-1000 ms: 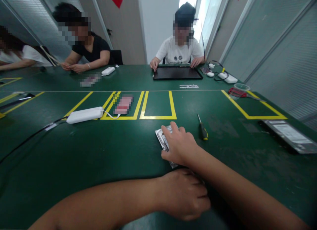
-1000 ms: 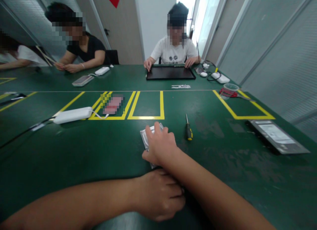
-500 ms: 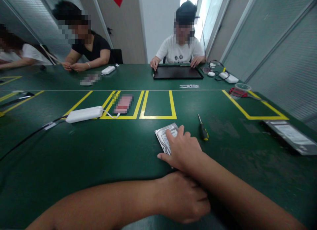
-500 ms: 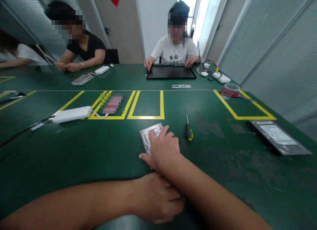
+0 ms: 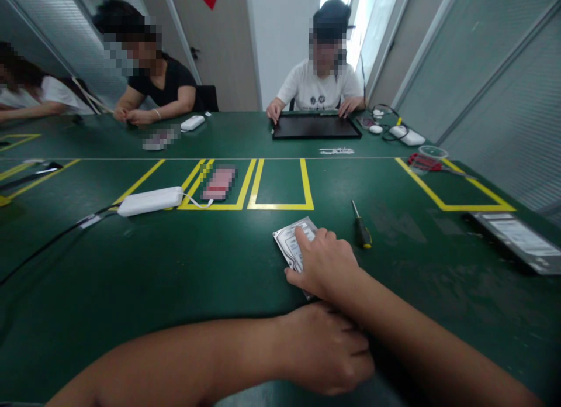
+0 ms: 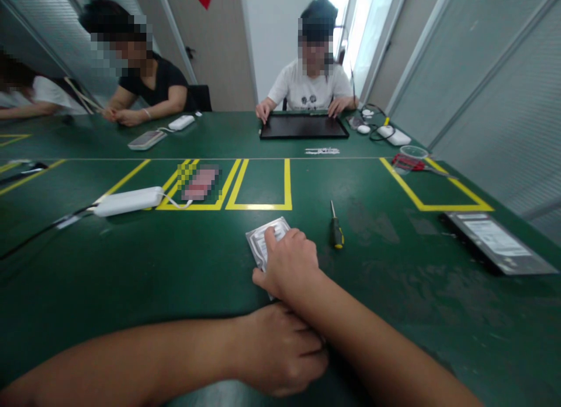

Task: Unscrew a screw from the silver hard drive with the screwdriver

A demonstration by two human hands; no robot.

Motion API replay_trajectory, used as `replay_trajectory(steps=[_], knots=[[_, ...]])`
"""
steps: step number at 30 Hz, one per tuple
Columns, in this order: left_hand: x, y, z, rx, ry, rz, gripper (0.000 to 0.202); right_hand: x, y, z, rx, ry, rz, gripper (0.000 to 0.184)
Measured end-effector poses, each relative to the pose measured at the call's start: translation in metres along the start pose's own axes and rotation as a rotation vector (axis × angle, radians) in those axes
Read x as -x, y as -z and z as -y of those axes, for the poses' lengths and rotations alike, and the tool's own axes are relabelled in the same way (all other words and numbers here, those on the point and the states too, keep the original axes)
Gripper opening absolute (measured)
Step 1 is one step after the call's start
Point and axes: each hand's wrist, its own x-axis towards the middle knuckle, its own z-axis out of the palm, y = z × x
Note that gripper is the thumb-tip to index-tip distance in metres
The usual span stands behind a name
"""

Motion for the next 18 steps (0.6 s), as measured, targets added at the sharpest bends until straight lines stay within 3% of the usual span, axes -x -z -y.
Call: replay_trajectory(steps=[10, 18], knots=[[0.002, 0.002, 0.0, 0.022, 0.022, 0.031, 0.02, -0.004, 0.018, -0.017, -0.023, 0.011, -0.017, 0.066], [0.001, 0.007, 0.0, 0.043, 0.033, 0.083, 0.018, 0.011, 0.038, -0.089, 0.06, -0.067, 0.002, 0.078]])
